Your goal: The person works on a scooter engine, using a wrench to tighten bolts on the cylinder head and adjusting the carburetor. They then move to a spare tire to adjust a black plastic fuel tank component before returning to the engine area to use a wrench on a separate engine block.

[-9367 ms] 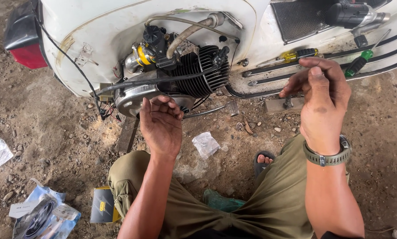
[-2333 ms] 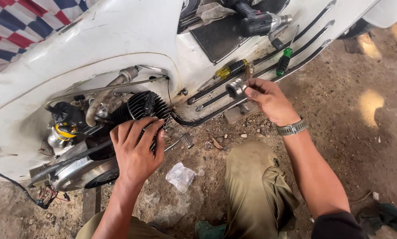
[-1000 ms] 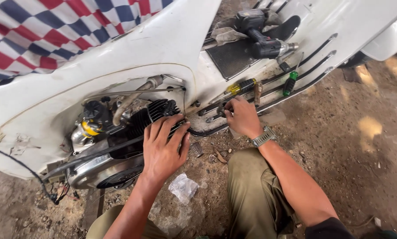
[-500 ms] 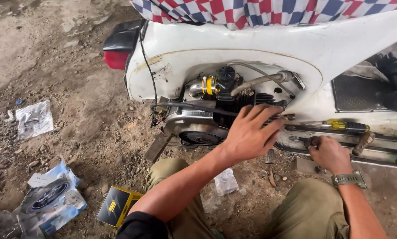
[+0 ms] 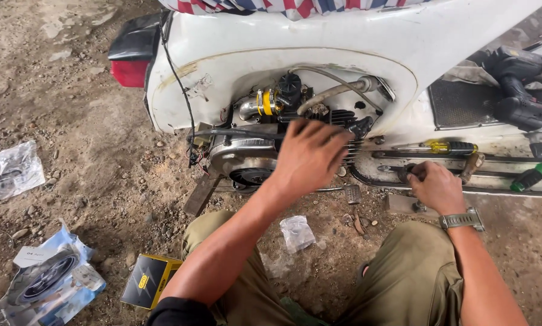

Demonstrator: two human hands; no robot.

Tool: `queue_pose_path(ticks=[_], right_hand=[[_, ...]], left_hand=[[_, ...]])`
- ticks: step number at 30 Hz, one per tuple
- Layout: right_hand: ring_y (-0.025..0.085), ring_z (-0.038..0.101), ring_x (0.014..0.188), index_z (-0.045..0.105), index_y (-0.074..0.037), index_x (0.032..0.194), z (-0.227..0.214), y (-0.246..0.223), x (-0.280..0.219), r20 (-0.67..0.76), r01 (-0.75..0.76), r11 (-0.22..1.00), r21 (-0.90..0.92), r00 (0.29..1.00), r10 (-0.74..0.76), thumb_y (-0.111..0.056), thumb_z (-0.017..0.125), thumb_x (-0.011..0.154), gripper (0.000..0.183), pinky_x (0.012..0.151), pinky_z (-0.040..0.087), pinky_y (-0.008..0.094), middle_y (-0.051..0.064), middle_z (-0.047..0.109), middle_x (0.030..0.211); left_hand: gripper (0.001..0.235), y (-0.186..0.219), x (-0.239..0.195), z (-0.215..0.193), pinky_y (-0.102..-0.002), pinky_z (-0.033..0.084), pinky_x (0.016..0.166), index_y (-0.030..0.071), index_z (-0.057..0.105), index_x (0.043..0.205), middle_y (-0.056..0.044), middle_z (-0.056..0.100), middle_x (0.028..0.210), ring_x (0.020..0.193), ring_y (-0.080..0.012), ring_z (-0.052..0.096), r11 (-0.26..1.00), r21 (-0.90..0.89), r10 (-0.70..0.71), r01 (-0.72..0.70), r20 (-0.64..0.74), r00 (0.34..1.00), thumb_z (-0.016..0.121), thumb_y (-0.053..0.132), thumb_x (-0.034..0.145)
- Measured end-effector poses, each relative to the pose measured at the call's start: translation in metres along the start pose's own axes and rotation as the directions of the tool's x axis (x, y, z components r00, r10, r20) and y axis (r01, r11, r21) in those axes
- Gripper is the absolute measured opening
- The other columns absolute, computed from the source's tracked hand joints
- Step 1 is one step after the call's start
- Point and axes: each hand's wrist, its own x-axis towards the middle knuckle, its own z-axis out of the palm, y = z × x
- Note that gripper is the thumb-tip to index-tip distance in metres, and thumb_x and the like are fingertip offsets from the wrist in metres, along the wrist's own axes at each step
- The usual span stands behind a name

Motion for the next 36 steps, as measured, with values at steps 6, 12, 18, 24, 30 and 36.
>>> queue_pose_path(ticks=[6,12,18,24,30,36], right_hand=[[0.027,0.065,0.09,0.068,0.0,0.116,-0.072,-0.053,-0.041,-0.266,0.25,0.902,0.351,0.951,-0.16,-0.023,0.06,0.105,0.026,0.088,0.055,0.043,0.014,0.066,0.116],[0.016,0.054,0.061,0.054,-0.006,0.144,-0.121,-0.104,-0.036,-0.314,0.624,0.755,0.201,0.771,-0.554,-0.019,0.069,0.096,0.052,0.096,0.053,0.046,0.016,0.06,0.128],[0.043,0.064,0.123,0.069,-0.006,0.131,-0.128,-0.135,0.0,-0.19,0.665,0.747,0.016,0.735,-0.651,-0.018,0.065,0.1,0.033,0.101,0.05,0.054,0.022,0.069,0.122],[0.043,0.068,0.109,0.073,-0.007,0.118,-0.097,-0.123,0.027,-0.355,0.697,0.714,0.075,0.687,-0.634,-0.025,0.068,0.102,0.025,0.09,0.051,0.054,0.02,0.073,0.107],[0.042,0.068,0.097,0.072,-0.009,0.115,-0.085,-0.119,0.035,-0.446,0.725,0.684,0.081,0.64,-0.625,-0.031,0.07,0.101,0.026,0.083,0.052,0.053,0.017,0.072,0.101],[0.041,0.069,0.1,0.072,-0.008,0.117,-0.086,-0.125,0.026,-0.488,0.719,0.693,0.057,0.626,-0.609,-0.026,0.073,0.099,0.026,0.083,0.052,0.051,0.016,0.071,0.102]], left_hand=[[0.023,-0.038,0.003,-0.045,-0.036,0.056,0.091,0.015,0.071,0.123,0.0,0.08,0.1,0.096,-0.0163,0.074,0.994,-0.004,-0.114,0.114,-0.104,0.988,0.066,0.022,0.101],[0.014,-0.059,-0.006,-0.079,-0.041,0.05,0.081,0.015,0.077,0.107,0.0,0.078,0.095,0.093,-0.0217,0.07,0.988,0.041,-0.146,0.146,-0.001,0.989,0.069,0.026,0.102],[0.011,-0.057,-0.01,-0.092,-0.043,0.048,0.087,0.017,0.079,0.102,-0.001,0.073,0.087,0.089,-0.0267,0.07,0.99,0.031,-0.14,0.138,0.065,0.988,0.076,0.022,0.093],[0.024,-0.051,-0.009,-0.074,-0.042,0.045,0.091,0.018,0.076,0.11,0.0,0.071,0.105,0.102,-0.0245,0.065,0.99,0.096,-0.109,0.101,0.085,0.99,0.08,0.025,0.088],[0.019,-0.054,-0.009,-0.051,-0.038,0.042,0.088,0.021,0.076,0.11,0.004,0.068,0.095,0.096,-0.0199,0.064,0.981,0.181,-0.073,0.073,-0.006,0.997,0.077,0.028,0.092],[0.025,-0.053,-0.006,-0.035,-0.038,0.041,0.085,0.023,0.075,0.111,0.005,0.064,0.094,0.092,-0.0187,0.063,0.97,0.233,-0.046,0.064,-0.081,0.996,0.079,0.035,0.089]])
